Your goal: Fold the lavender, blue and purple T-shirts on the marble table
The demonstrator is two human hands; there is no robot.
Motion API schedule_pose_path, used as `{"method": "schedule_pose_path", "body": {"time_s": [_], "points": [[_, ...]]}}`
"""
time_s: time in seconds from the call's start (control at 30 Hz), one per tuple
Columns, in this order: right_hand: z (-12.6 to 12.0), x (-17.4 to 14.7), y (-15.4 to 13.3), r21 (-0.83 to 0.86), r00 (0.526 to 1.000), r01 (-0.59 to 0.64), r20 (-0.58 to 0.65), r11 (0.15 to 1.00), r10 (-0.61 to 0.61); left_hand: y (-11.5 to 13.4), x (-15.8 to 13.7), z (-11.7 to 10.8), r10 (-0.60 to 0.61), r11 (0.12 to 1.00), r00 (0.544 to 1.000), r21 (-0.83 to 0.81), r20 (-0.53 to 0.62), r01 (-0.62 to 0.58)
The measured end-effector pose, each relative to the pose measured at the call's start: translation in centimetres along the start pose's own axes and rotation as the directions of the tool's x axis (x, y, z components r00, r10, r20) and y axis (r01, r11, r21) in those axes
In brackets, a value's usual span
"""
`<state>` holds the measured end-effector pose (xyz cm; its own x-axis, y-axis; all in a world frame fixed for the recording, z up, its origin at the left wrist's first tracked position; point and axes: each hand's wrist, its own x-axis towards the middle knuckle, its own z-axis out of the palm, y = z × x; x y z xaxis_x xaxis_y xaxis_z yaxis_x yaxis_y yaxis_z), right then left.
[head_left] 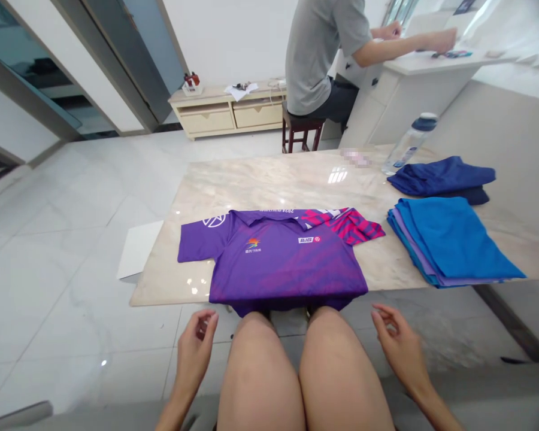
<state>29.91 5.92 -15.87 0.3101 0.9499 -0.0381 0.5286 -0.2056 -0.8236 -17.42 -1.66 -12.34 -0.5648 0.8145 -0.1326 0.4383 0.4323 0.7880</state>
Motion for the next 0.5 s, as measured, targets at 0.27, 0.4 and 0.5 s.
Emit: {"method": "schedule_pose_path", "body": {"time_s": [0.27,0.4,0.5], "points": [[5.8,19.3,-14.3,-0.157,0.631,0.764,0.383,0.626,-0.675,12.7,19.9,1.8,0.606,0.694,0.736,0.251,0.303,-0.675],[9.5,24.4,-16.3,-0.116,0.414,0.896,0.57,0.429,-0.71,14.2,25.6,4.9,0.661,0.571,0.638,0.286,0.397,-0.769],[11.1,25.8,-16.3,-0.073,0.328,0.93,0.603,0.359,-0.727,13.8,27.7,6.8,0.643,0.506,0.598,0.32,0.478,-0.801]]}}
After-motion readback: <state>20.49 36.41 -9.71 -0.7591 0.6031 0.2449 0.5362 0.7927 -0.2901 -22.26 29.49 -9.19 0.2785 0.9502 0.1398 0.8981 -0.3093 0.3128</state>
